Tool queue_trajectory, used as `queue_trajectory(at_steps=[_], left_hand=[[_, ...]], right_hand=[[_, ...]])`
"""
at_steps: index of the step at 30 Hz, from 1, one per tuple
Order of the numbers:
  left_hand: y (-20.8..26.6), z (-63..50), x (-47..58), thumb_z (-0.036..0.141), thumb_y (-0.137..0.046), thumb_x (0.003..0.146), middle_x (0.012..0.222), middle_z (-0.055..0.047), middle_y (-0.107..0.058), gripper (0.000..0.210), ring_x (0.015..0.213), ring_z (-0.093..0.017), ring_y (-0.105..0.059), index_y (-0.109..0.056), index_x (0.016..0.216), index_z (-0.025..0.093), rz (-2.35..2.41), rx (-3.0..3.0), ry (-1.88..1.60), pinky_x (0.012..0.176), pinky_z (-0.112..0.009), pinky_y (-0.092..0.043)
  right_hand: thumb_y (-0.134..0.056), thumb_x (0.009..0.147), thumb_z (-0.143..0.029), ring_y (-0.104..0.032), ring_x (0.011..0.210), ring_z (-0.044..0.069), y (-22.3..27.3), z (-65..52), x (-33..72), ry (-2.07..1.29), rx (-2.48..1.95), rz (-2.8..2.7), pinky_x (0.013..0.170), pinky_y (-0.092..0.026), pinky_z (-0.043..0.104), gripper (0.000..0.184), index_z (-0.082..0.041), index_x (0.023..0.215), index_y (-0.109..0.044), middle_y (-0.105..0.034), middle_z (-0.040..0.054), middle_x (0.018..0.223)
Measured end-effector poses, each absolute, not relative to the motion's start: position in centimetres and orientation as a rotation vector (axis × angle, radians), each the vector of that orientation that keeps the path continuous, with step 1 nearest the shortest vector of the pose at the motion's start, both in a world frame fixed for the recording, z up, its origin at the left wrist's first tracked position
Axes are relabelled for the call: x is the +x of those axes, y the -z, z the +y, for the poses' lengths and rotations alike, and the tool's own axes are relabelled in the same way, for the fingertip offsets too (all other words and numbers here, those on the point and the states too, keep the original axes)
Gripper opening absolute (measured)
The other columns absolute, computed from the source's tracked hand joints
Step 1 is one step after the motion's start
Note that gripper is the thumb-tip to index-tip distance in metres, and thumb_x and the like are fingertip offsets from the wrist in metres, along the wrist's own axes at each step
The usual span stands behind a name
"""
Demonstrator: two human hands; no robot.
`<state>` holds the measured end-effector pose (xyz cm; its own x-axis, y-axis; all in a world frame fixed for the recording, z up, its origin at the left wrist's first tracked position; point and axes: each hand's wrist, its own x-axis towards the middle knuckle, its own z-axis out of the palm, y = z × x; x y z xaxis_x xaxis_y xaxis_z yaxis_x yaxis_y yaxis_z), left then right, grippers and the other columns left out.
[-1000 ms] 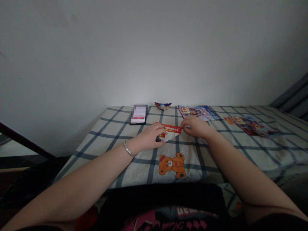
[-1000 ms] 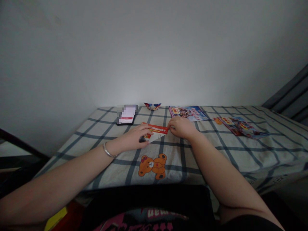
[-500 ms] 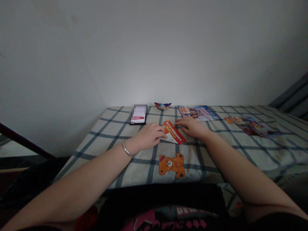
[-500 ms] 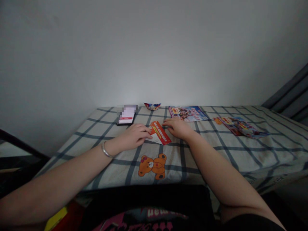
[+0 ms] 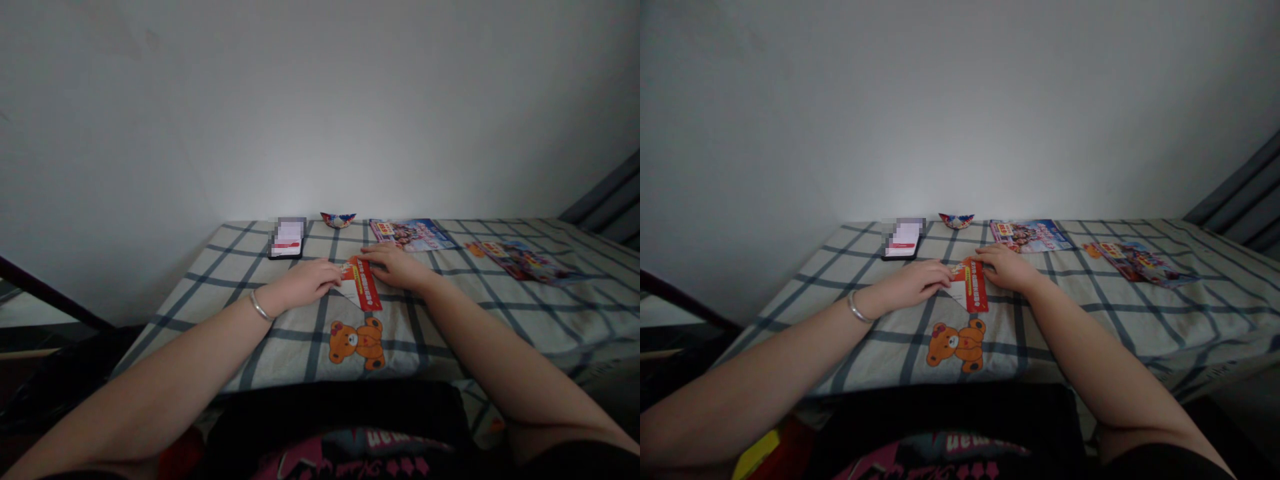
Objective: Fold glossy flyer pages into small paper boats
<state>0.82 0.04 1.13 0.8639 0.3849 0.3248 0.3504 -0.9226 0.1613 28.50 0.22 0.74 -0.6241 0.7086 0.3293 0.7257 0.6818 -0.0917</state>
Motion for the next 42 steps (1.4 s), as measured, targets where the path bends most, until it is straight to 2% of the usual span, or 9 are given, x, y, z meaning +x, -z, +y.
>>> queue_trajectory(at_steps=[4, 8, 12, 14, 18, 25, 28, 33, 42], left_hand=[[-1.2, -0.2, 0.9, 0.019, -0.051, 0.095, 0.117, -0.002, -0.067, 0.021, 0.11, -0.017, -0.06, -0.065, 0.111, 0.023, 0.642, 3.069, -0.499, 0.113, -0.043, -0.033], [-1.6, -0.9, 1.1, 0.029, -0.051, 0.097, 0.113, -0.002, -0.069, 0.021, 0.123, -0.023, -0.052, -0.069, 0.103, 0.022, 0.813, 3.222, -0.51, 0.113, -0.048, -0.028], [-1.8, -1.5, 1.1, 0.044, -0.056, 0.093, 0.111, -0.005, -0.068, 0.029, 0.111, -0.025, -0.056, -0.069, 0.108, 0.022, 1.017, 3.229, -0.504, 0.097, -0.042, -0.04], [-1.8, -1.7, 1.1, 0.049, -0.056, 0.092, 0.111, -0.006, -0.066, 0.034, 0.106, -0.025, -0.057, -0.067, 0.112, 0.024, 1.093, 3.216, -0.485, 0.09, -0.04, -0.043], [-1.4, -1.5, 1.0, 0.047, -0.053, 0.094, 0.119, -0.006, -0.063, 0.035, 0.107, -0.026, -0.057, -0.063, 0.121, 0.026, 1.151, 3.167, -0.445, 0.088, -0.04, -0.044], [-1.2, -0.8, 0.9, 0.04, -0.05, 0.097, 0.127, -0.007, -0.062, 0.035, 0.114, -0.024, -0.055, -0.061, 0.125, 0.023, 1.043, 3.095, -0.438, 0.098, -0.039, -0.042], [-1.1, -0.6, 0.8, 0.046, -0.05, 0.096, 0.13, -0.008, -0.06, 0.041, 0.116, -0.025, -0.054, -0.058, 0.13, 0.024, 1.017, 3.079, -0.436, 0.098, -0.04, -0.042], [-0.9, -1.0, 0.9, 0.059, -0.059, 0.087, 0.137, -0.011, -0.054, 0.057, 0.123, -0.029, -0.048, -0.056, 0.132, 0.024, 1.056, 3.054, -0.457, 0.102, -0.044, -0.039], [-1.0, -1.3, 1.0, 0.053, -0.057, 0.09, 0.113, -0.008, -0.058, 0.044, 0.104, -0.025, -0.052, -0.061, 0.125, 0.026, 1.046, 3.091, -0.482, 0.089, -0.037, -0.044]], right_hand=[[-0.049, 0.086, -0.011, -0.055, 0.124, 0.024, -0.5, 0.3, 28.2, 0.021, -1.08, -2.564, 0.11, -0.039, 0.046, 0.047, -0.017, 0.131, -0.061, -0.063, 0.0114, 0.131], [-0.055, 0.087, -0.017, -0.06, 0.111, 0.024, -1.1, 0.2, 28.1, 0.036, -1.068, -2.577, 0.103, -0.044, 0.043, 0.041, -0.019, 0.126, -0.065, -0.069, 0.0099, 0.118], [-0.06, 0.088, -0.027, -0.062, 0.099, 0.024, -1.9, -0.2, 28.3, 0.09, -1.107, -2.594, 0.094, -0.046, 0.04, 0.033, -0.018, 0.118, -0.07, -0.072, 0.0101, 0.103], [-0.063, 0.088, -0.03, -0.061, 0.096, 0.024, -2.2, -0.4, 28.4, 0.098, -1.103, -2.614, 0.092, -0.046, 0.04, 0.032, -0.018, 0.116, -0.071, -0.072, 0.0102, 0.101], [-0.066, 0.086, -0.034, -0.061, 0.094, 0.024, -2.3, -0.5, 28.7, 0.093, -1.084, -2.651, 0.091, -0.045, 0.041, 0.031, -0.02, 0.114, -0.072, -0.072, 0.0093, 0.099], [-0.065, 0.087, -0.028, -0.063, 0.095, 0.022, -2.4, -0.4, 28.9, 0.062, -0.974, -2.657, 0.089, -0.047, 0.039, 0.018, -0.024, 0.1, -0.077, -0.072, 0.0071, 0.101], [-0.061, 0.088, -0.023, -0.065, 0.097, 0.021, -2.5, -0.5, 28.5, 0.005, -0.948, -2.648, 0.092, -0.047, 0.038, 0.017, -0.021, 0.095, -0.077, -0.074, 0.0076, 0.102], [-0.057, 0.084, -0.014, -0.066, 0.093, 0.021, -2.6, -1.1, 27.6, -0.04, -1.058, -2.615, 0.086, -0.05, 0.033, 0.02, -0.019, 0.095, -0.074, -0.074, 0.0078, 0.098], [-0.06, 0.082, -0.02, -0.065, 0.087, 0.021, -3.2, -2.2, 26.9, 0.027, -1.123, -2.609, 0.08, -0.049, 0.032, 0.016, -0.018, 0.092, -0.071, -0.072, 0.0077, 0.092]])
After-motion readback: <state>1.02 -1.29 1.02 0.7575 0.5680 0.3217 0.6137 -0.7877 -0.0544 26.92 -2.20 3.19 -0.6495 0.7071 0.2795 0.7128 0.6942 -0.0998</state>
